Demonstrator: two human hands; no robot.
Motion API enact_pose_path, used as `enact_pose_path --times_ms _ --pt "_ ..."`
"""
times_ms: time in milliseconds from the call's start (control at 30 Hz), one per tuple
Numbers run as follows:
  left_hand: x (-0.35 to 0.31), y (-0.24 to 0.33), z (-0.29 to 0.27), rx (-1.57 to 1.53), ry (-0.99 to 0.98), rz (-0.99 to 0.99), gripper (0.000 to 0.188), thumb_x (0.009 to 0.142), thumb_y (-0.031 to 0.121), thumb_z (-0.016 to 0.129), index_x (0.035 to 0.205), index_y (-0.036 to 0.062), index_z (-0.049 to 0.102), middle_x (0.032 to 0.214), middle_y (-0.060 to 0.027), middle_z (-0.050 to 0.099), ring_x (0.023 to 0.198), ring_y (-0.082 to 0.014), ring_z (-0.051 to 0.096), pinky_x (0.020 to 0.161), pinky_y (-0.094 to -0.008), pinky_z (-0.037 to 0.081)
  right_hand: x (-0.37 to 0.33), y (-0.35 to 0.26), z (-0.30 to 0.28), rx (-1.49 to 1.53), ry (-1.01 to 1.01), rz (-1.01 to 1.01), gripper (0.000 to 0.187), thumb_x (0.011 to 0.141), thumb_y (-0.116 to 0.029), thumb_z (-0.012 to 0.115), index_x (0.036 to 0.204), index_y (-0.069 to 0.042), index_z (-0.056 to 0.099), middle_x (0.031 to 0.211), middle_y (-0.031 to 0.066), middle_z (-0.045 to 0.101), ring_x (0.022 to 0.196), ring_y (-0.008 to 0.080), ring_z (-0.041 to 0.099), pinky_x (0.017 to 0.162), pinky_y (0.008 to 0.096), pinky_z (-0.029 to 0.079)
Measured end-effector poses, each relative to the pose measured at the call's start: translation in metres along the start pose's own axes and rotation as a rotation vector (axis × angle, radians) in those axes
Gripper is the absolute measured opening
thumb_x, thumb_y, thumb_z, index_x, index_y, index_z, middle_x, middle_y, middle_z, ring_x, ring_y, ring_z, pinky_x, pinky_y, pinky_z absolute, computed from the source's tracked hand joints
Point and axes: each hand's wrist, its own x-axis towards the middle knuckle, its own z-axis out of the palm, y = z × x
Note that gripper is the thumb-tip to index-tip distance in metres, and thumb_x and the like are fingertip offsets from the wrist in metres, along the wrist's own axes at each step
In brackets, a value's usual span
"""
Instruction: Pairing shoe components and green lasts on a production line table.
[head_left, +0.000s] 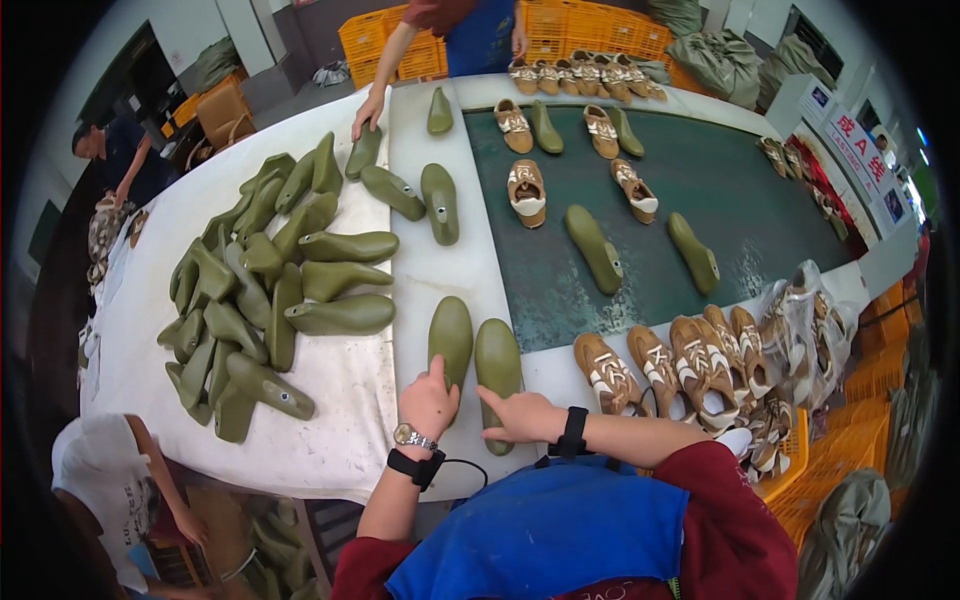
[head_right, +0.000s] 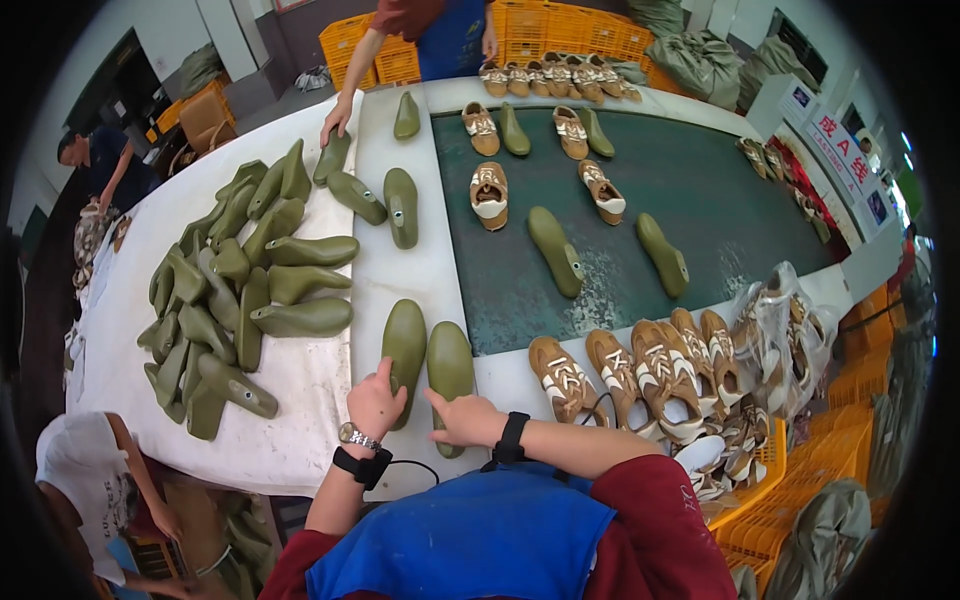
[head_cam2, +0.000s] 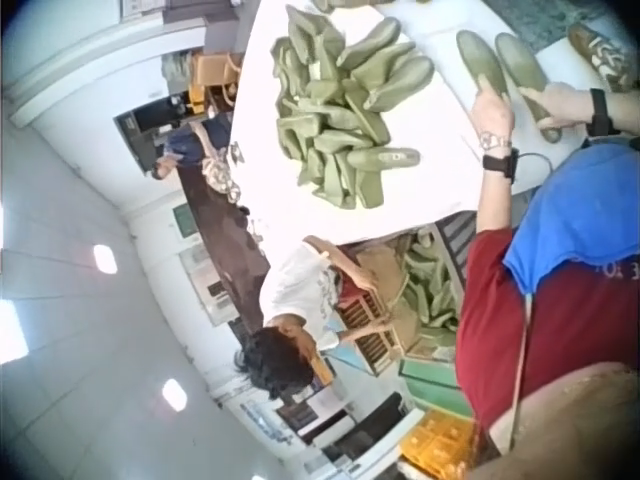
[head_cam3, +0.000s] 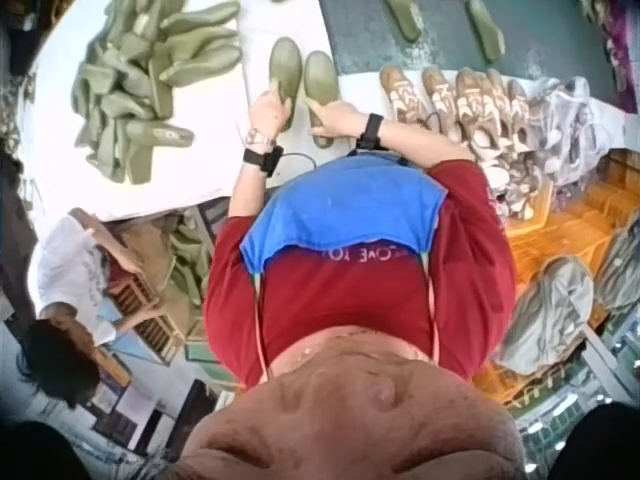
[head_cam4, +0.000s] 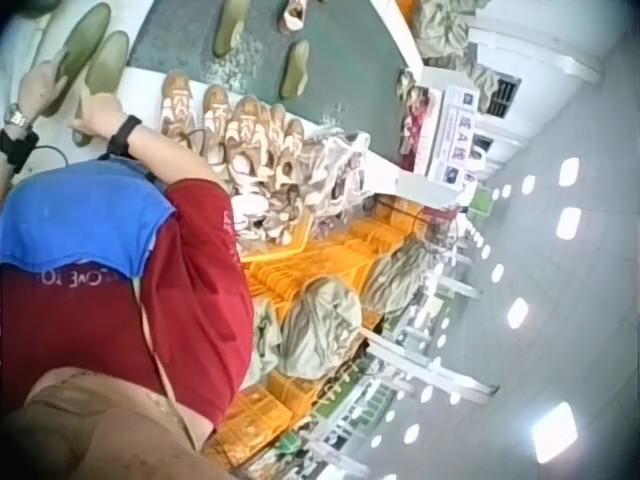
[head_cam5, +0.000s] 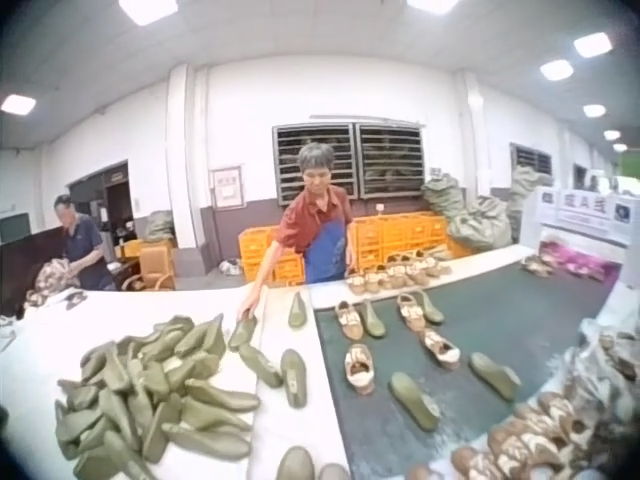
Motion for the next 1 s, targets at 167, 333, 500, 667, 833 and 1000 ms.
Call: enact_pose_path --times_ms 167,333,500,667,833,1000 --pt "0.004 0.005 0.005 -0.030 -0.110 -0.025 0.070 0.076 0.037 0.062 0.133 0.0049 0.037 0.070 -0.0215 0.064 0.065 -0.0383 0.063 0.060 -0.0463 0.052 0.001 0.007 0.008 0.099 0.052 0.057 0.065 0.082 -0.034 0.057 0.135 -0.008 0.032 0.081 0.0216 0.065 0.074 0.0382 0.064 0.067 0.0472 0.051" --pt "-0.014 0.012 0.024 -0.172 -0.103 0.009 0.075 0.075 0.038 0.062 0.135 0.0027 0.034 0.069 -0.0240 0.063 0.065 -0.0415 0.062 0.060 -0.0485 0.051 0.000 0.011 0.006 0.077 0.132 0.109 0.059 0.080 -0.028 0.055 0.133 -0.009 0.035 0.080 0.0212 0.065 0.073 0.0375 0.065 0.066 0.0477 0.050" --pt "-0.021 0.021 0.023 -0.274 -0.105 0.005 0.074 0.076 0.040 0.062 0.134 0.0027 0.034 0.070 -0.0239 0.063 0.066 -0.0416 0.063 0.059 -0.0484 0.051 -0.009 0.005 0.008 -0.040 0.165 0.110 0.065 0.083 -0.034 0.056 0.138 -0.011 0.031 0.076 0.0182 0.066 0.068 0.0352 0.065 0.064 0.0446 0.051" --pt "-0.024 0.019 0.023 -0.262 -0.114 0.007 0.073 0.077 0.043 0.062 0.134 0.0054 0.035 0.070 -0.0228 0.064 0.066 -0.0410 0.063 0.059 -0.0472 0.050 -0.019 0.003 0.013 -0.044 0.095 0.028 0.073 0.081 -0.031 0.062 0.141 -0.013 0.026 0.082 0.0190 0.064 0.072 0.0346 0.064 0.065 0.0430 0.051" --pt "-0.029 0.017 0.020 -0.296 -0.093 -0.083 0.070 0.077 0.043 0.064 0.132 0.0075 0.038 0.070 -0.0235 0.064 0.067 -0.0421 0.063 0.058 -0.0471 0.050 -0.009 -0.001 0.014 0.019 0.032 0.073 0.069 0.079 -0.023 0.060 0.140 -0.014 0.028 0.082 0.0185 0.065 0.072 0.0355 0.064 0.065 0.0441 0.050" --pt "-0.016 0.022 0.032 -0.404 -0.122 -0.048 0.077 0.076 0.047 0.065 0.136 0.0095 0.035 0.078 -0.0244 0.065 0.073 -0.0414 0.063 0.063 -0.0471 0.050 -0.016 0.014 0.014 0.110 0.140 0.099 0.056 0.075 -0.019 0.060 0.128 -0.016 0.040 0.081 0.0178 0.065 0.072 0.0365 0.064 0.063 0.0461 0.049"
